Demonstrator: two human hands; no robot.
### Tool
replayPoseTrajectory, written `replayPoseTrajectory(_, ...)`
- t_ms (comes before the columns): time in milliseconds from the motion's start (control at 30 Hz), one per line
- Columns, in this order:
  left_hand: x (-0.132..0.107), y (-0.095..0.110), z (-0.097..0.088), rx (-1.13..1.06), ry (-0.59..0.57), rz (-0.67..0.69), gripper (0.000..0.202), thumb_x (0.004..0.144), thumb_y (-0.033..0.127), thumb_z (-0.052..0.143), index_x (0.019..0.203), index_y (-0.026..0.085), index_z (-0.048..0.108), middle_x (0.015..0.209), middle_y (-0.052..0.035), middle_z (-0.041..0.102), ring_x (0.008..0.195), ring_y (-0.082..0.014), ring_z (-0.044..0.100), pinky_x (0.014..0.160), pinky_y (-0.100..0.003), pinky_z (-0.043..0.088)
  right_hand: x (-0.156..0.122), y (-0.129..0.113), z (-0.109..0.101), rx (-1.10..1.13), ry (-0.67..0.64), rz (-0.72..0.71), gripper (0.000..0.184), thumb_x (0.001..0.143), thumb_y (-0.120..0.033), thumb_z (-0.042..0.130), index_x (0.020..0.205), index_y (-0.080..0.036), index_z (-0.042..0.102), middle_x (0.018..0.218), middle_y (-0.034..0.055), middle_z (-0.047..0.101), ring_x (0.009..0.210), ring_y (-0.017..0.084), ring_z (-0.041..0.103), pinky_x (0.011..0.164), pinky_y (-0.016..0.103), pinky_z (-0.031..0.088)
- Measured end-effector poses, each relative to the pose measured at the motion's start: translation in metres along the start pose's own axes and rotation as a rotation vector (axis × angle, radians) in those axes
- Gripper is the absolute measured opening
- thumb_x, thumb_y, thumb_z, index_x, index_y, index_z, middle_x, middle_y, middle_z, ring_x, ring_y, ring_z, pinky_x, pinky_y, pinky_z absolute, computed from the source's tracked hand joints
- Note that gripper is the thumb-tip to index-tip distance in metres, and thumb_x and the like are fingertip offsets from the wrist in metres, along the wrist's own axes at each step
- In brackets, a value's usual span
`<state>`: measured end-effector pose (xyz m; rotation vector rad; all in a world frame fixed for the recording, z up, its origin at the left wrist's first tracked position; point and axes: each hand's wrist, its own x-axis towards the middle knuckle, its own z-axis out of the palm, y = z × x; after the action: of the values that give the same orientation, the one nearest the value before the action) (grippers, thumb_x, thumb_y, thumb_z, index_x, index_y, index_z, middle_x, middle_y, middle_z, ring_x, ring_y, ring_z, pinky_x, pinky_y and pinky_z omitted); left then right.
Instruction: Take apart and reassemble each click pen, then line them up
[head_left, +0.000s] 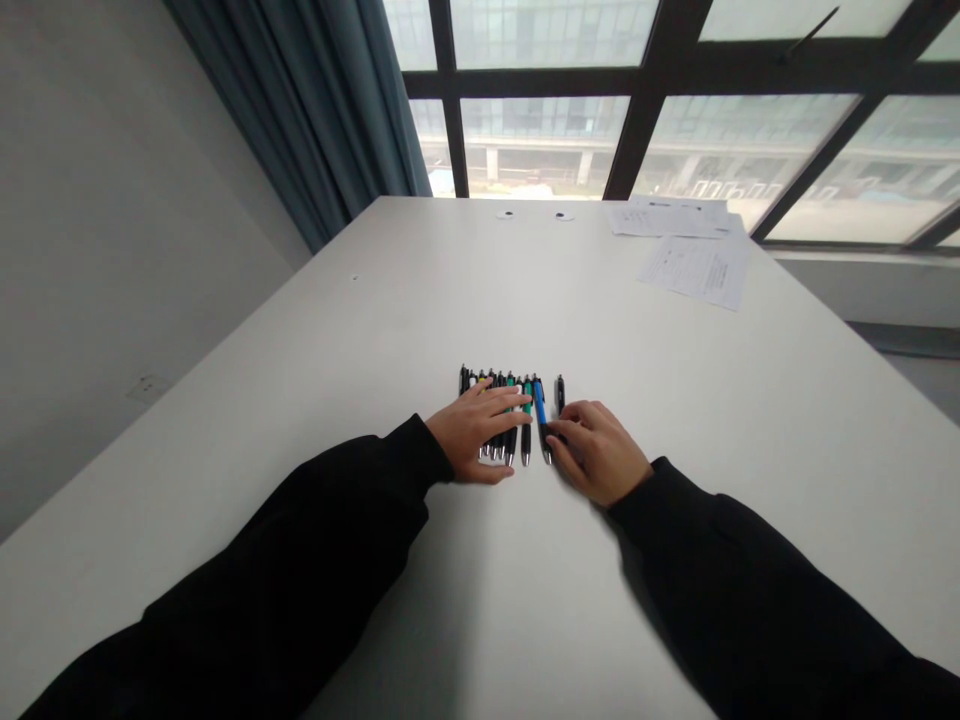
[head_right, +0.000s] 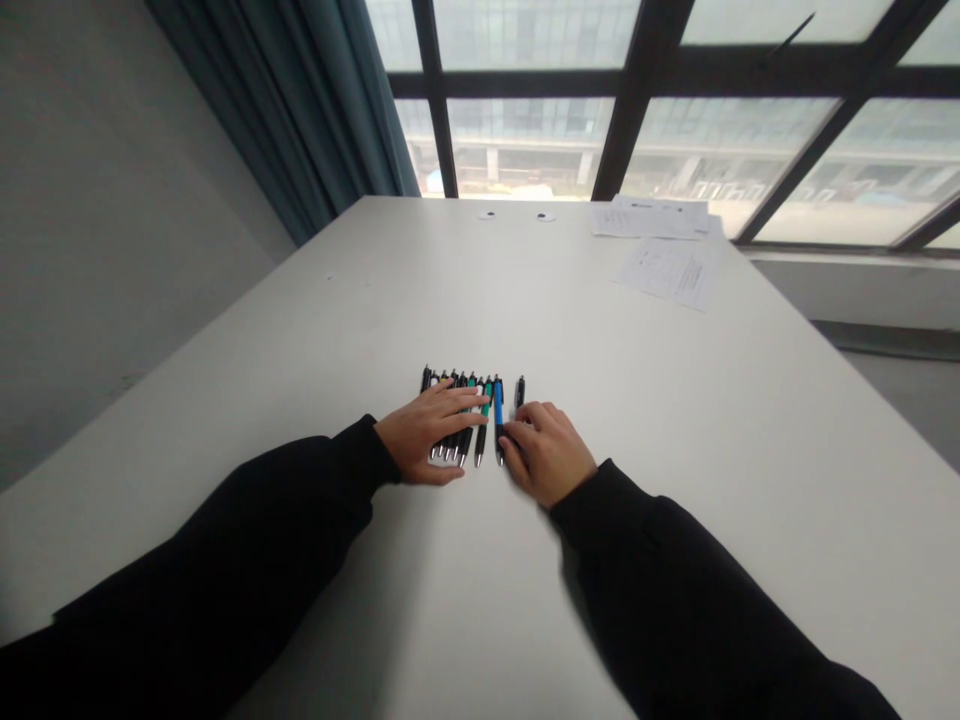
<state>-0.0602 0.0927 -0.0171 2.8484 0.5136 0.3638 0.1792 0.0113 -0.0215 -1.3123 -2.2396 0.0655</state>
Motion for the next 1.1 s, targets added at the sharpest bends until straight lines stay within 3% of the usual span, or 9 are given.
replayPoseTrajectory(100, 0.000, 0.001, -0.001, 0.000, -0.004, -0.002, 0.067, 0.072, 0.046, 0.063, 0.132, 0.018, 0.051, 0.148, -0.0162, 0.044, 0.139, -0.0357, 0.037, 0.116, -0.059, 0.017, 0.000, 0.000, 0.000, -0.005, 0.000, -0.005, 0.027, 0.089, -0.022, 0.054, 0.111, -0.012, 0.067, 0.098, 0.0139, 0.060, 0.089, 0.025, 0.056, 0.081, 0.043, 0.051)
replayPoseTrajectory(667, 0.000, 0.001, -0.002, 0.001, -0.004, 0.005, 0.068, 0.072, 0.045, 0.064, 0.132, 0.018, 0.050, 0.148, -0.0155, 0.044, 0.139, -0.0348, 0.036, 0.117, -0.058, 0.018, 0.000, 0.000, 0.003, 0.016, -0.069, -0.119, 0.031, 0.094, -0.027, 0.051, 0.119, -0.014, 0.063, 0.106, 0.0134, 0.067, 0.095, 0.025, 0.058, 0.085, 0.043, 0.049)
replayPoseTrajectory(933, 0.001, 0.007, -0.009, 0.014, -0.037, 0.052, 0.080, 0.073, 0.054, 0.062, 0.142, 0.018, 0.042, 0.150, -0.0145, 0.042, 0.141, -0.0364, 0.032, 0.118, -0.060, 0.010, 0.002, -0.002, 0.002, 0.058, -0.080, -0.079, 0.031, 0.092, -0.025, 0.053, 0.120, -0.013, 0.060, 0.107, 0.0127, 0.068, 0.095, 0.025, 0.058, 0.087, 0.043, 0.048)
replayPoseTrajectory(1100, 0.003, 0.011, -0.009, 0.043, -0.058, 0.080, 0.084, 0.075, 0.062, 0.059, 0.142, 0.015, 0.042, 0.151, -0.0152, 0.041, 0.141, -0.0363, 0.032, 0.118, -0.060, 0.005, 0.001, -0.002, 0.000, 0.171, 0.008, 0.020, 0.024, 0.087, -0.019, 0.055, 0.110, -0.013, 0.060, 0.105, 0.0136, 0.063, 0.095, 0.024, 0.059, 0.087, 0.039, 0.050)
